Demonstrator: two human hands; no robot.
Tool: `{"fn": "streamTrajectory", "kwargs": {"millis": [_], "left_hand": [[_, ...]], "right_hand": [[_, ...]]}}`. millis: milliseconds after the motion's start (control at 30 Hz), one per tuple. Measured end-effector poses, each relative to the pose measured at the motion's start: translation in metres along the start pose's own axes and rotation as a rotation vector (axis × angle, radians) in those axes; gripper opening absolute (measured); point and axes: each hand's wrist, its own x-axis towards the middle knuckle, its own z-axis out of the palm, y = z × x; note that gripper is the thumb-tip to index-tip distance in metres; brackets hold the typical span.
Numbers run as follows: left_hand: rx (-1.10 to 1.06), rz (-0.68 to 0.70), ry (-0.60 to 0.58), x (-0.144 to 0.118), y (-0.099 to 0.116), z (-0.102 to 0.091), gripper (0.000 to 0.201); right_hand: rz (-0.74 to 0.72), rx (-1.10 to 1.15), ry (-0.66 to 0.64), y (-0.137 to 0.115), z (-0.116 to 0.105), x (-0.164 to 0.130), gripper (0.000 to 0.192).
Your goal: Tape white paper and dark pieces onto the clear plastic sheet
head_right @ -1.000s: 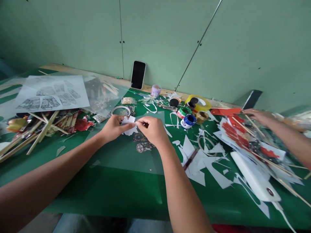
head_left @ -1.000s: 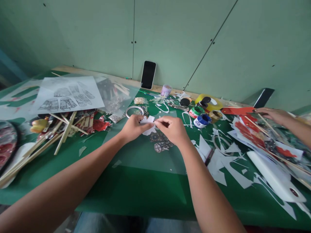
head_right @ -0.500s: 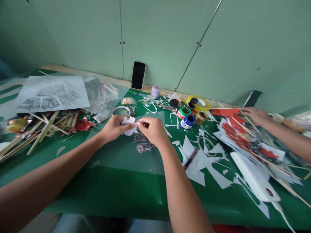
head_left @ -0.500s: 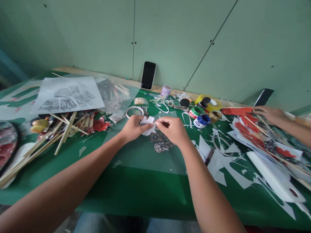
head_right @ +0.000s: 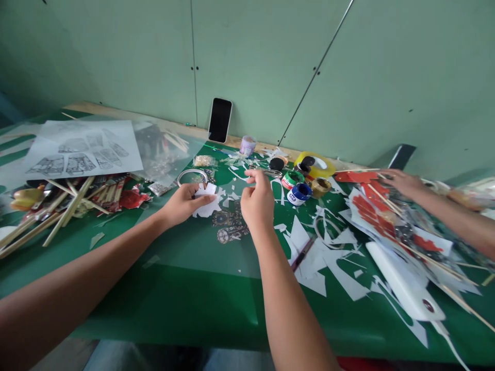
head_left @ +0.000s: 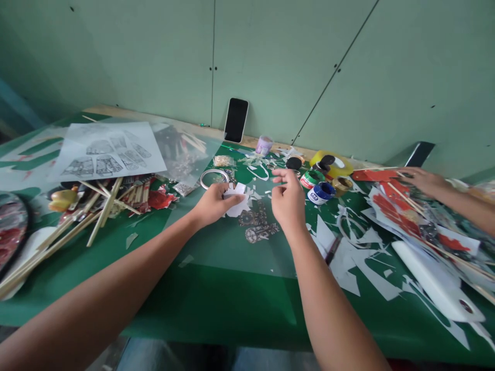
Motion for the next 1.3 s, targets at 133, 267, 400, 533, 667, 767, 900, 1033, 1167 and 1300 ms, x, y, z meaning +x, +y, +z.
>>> {"fn": "streamTrajectory", "kwargs": {"millis": [133,267,400,533,667,767,900,1033,1167,1300], "left_hand": [[0.065,0.038,-0.038,0.0,0.002,0.0,0.031],[0.153,0.105,-0.032,-0.001,0.005,0.0,0.038],[0.151,0.105,-0.025,-0.001,0.006,0.0,0.04],[0.077,0.064,-0.056,-0.001,0.005,0.0,0.033],[0.087,0.072,-0.015,0.0,0.002,-0.001,0.032],[0.099,0.101,0.034,0.001,0.001,-0.001,0.033],[0.154,0.139,0.031,0.001,0.003,0.0,0.038],[0.174,0.168,0.004,0.001,0.004,0.0,0.037],[0.148,0.147,0.02,0.001,0.004,-0.001,0.036],[0.089,0.106,0.027,0.002,0.001,0.0,0.036]], "right_hand": [[-0.096,0.148,-0.217,-0.014,0.007,-0.008,0.017],[-0.05,0.173,-0.389,-0.019,0.01,-0.013,0.025],[-0.046,0.165,-0.431,-0.017,0.008,-0.01,0.024],[-0.056,0.148,-0.469,-0.014,0.006,-0.007,0.023],[-0.021,0.158,-0.492,-0.012,0.005,-0.007,0.024],[-0.013,0.18,-0.474,-0.012,0.005,-0.007,0.022],[-0.019,0.192,-0.452,-0.014,0.005,-0.009,0.025],[-0.019,0.145,-0.446,-0.014,0.006,-0.009,0.028],[-0.038,0.113,-0.469,-0.012,0.008,-0.009,0.028],[-0.113,0.103,-0.302,-0.012,0.007,-0.01,0.026]]}}
